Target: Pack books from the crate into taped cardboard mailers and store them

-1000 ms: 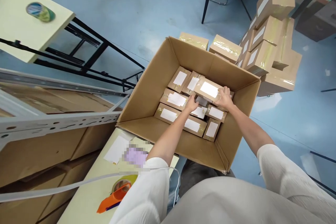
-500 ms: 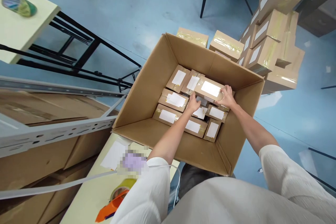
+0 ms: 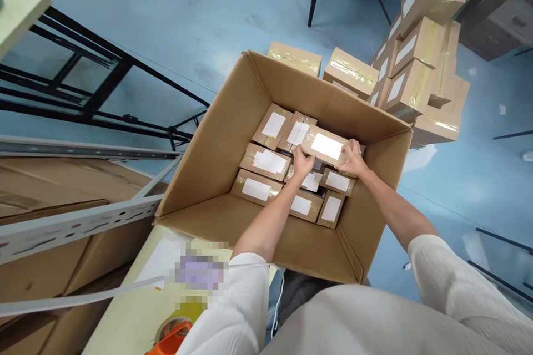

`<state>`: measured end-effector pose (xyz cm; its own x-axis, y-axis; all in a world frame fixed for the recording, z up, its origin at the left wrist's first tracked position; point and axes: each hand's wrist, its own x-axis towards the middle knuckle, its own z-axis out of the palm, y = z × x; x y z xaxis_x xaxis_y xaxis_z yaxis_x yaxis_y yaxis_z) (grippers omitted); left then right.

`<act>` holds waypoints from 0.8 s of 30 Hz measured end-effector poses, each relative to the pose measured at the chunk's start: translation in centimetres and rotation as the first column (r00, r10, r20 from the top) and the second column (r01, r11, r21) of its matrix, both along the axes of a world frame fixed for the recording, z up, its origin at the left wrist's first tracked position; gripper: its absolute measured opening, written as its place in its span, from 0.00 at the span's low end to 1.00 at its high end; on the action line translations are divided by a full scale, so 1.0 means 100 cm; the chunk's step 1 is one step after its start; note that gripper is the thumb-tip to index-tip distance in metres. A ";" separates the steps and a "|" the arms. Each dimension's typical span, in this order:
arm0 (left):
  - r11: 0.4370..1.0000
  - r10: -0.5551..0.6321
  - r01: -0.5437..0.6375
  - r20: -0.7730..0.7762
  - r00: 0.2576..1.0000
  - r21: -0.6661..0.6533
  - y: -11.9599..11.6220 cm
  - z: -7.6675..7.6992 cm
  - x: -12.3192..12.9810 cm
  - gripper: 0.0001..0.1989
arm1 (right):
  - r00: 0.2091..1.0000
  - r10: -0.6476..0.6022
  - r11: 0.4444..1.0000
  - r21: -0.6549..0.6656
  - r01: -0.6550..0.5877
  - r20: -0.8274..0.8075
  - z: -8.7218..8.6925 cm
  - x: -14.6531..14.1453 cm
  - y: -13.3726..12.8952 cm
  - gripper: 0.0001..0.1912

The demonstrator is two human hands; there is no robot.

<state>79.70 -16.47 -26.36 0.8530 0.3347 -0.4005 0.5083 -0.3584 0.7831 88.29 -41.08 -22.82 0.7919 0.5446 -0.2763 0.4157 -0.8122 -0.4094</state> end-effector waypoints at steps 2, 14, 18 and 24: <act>0.997 0.078 -0.078 -0.024 0.997 -0.021 -0.001 0.005 -0.004 0.34 | 1.000 -0.011 1.000 0.019 0.011 0.015 0.001 -0.001 -0.001 0.45; 0.976 0.215 -0.216 0.042 0.976 0.024 0.006 0.010 -0.009 0.30 | 1.000 -0.031 0.987 0.161 0.029 0.006 -0.006 -0.006 0.004 0.39; 0.972 0.232 -0.234 0.057 0.971 0.015 0.002 0.005 -0.006 0.29 | 1.000 -0.029 0.990 0.141 0.029 0.004 -0.013 -0.004 0.005 0.40; 0.927 0.371 -0.372 0.024 0.928 0.052 -0.002 -0.004 -0.006 0.22 | 1.000 0.009 0.997 0.077 -0.011 0.026 -0.014 -0.017 0.009 0.38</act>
